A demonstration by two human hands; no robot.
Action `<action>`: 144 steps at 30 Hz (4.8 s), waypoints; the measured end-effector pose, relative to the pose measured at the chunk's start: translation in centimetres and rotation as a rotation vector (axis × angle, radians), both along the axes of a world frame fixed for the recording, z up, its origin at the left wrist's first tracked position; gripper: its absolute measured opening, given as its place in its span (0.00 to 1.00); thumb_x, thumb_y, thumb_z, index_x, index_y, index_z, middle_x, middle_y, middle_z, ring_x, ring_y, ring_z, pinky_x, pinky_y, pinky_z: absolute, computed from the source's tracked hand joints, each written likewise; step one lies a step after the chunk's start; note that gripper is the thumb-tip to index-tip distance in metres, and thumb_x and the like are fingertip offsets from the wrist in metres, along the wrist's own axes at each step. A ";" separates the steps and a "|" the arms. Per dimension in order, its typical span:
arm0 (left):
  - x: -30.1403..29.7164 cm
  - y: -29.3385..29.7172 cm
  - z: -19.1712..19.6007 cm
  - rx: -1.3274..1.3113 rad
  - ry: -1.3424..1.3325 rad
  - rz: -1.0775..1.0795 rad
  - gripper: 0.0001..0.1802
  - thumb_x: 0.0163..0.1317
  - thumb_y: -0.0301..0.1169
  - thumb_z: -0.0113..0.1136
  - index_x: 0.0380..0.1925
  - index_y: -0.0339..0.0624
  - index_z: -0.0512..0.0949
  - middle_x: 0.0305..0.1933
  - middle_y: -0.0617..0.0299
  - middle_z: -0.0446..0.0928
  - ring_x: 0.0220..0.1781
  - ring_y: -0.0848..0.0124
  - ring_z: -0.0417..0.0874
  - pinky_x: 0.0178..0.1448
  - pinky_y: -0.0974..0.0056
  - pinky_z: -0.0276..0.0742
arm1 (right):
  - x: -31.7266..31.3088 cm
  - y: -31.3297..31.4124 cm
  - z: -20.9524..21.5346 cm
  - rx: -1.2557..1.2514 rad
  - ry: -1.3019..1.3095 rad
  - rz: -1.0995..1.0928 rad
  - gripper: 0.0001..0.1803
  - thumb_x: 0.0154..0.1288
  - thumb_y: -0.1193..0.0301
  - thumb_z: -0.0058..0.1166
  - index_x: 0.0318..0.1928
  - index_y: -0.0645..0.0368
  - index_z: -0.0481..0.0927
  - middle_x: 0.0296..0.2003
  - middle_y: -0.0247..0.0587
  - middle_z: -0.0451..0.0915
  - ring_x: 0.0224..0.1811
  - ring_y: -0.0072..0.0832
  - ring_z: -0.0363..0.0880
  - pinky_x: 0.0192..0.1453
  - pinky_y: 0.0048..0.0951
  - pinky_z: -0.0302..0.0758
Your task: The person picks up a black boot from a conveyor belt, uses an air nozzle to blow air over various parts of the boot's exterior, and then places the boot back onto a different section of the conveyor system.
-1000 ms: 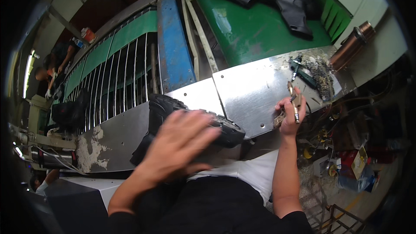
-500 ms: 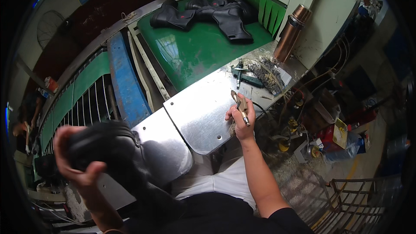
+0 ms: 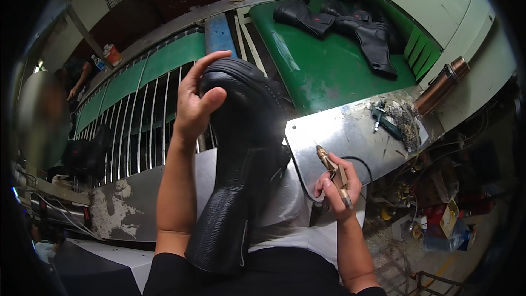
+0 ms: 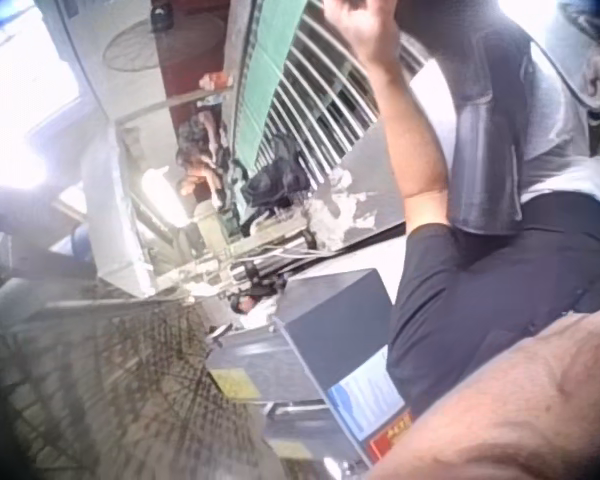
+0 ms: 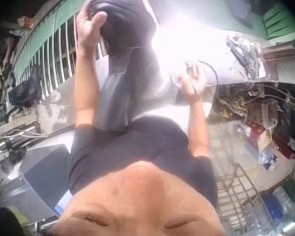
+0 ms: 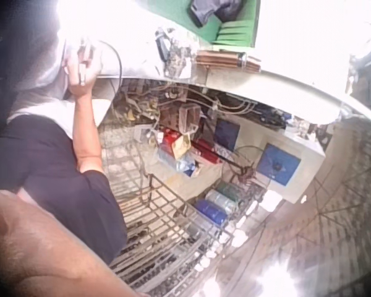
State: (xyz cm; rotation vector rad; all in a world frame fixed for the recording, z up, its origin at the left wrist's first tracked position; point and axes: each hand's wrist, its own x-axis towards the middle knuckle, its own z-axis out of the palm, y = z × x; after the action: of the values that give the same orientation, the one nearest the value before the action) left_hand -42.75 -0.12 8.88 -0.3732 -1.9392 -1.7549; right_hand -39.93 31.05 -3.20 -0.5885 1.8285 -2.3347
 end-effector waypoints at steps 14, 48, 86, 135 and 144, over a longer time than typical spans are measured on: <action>-4.0 -2.5 -1.3 0.154 -0.156 -0.007 0.37 0.57 0.48 0.70 0.59 0.34 0.73 0.46 0.59 0.81 0.46 0.74 0.81 0.55 0.70 0.77 | -6.4 -10.3 6.9 0.026 0.463 -0.015 0.26 0.54 0.83 0.53 0.57 0.68 0.73 0.25 0.35 0.78 0.23 0.16 0.74 0.30 0.20 0.72; 9.3 -13.8 -13.4 0.540 -0.509 0.556 0.27 0.70 0.51 0.51 0.53 0.36 0.74 0.48 0.53 0.81 0.46 0.63 0.85 0.53 0.59 0.82 | 1.4 -7.4 -3.0 -0.303 -0.402 0.170 0.22 0.65 0.77 0.48 0.60 0.62 0.70 0.21 0.29 0.72 0.20 0.15 0.70 0.26 0.21 0.67; 21.1 14.6 -10.7 0.758 -1.300 -0.092 0.53 0.63 0.68 0.31 0.68 0.26 0.55 0.62 0.36 0.69 0.65 0.47 0.74 0.68 0.49 0.71 | 7.0 0.6 -3.5 -0.110 -0.425 0.315 0.26 0.61 0.79 0.50 0.61 0.67 0.68 0.27 0.25 0.69 0.26 0.10 0.62 0.31 0.17 0.60; 27.5 3.4 -13.8 0.037 -0.146 0.185 0.35 0.69 0.44 0.53 0.70 0.37 0.59 0.73 0.49 0.61 0.73 0.49 0.63 0.75 0.43 0.57 | 4.3 0.2 -3.7 0.015 -0.192 -0.054 0.25 0.58 0.78 0.53 0.58 0.66 0.71 0.20 0.32 0.76 0.21 0.12 0.72 0.27 0.18 0.67; 22.3 5.5 -7.8 0.597 -0.256 0.105 0.34 0.72 0.52 0.46 0.69 0.39 0.63 0.72 0.51 0.64 0.70 0.50 0.66 0.76 0.45 0.57 | 4.1 5.0 -3.6 0.075 -0.017 0.151 0.25 0.59 0.75 0.57 0.59 0.61 0.75 0.32 0.39 0.84 0.35 0.23 0.86 0.43 0.23 0.78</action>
State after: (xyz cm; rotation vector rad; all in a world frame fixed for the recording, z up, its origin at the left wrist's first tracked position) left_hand -20.42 5.35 1.07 0.1678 -1.4474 -2.2760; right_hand -35.88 36.00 -6.78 -0.6690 1.7889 -2.1587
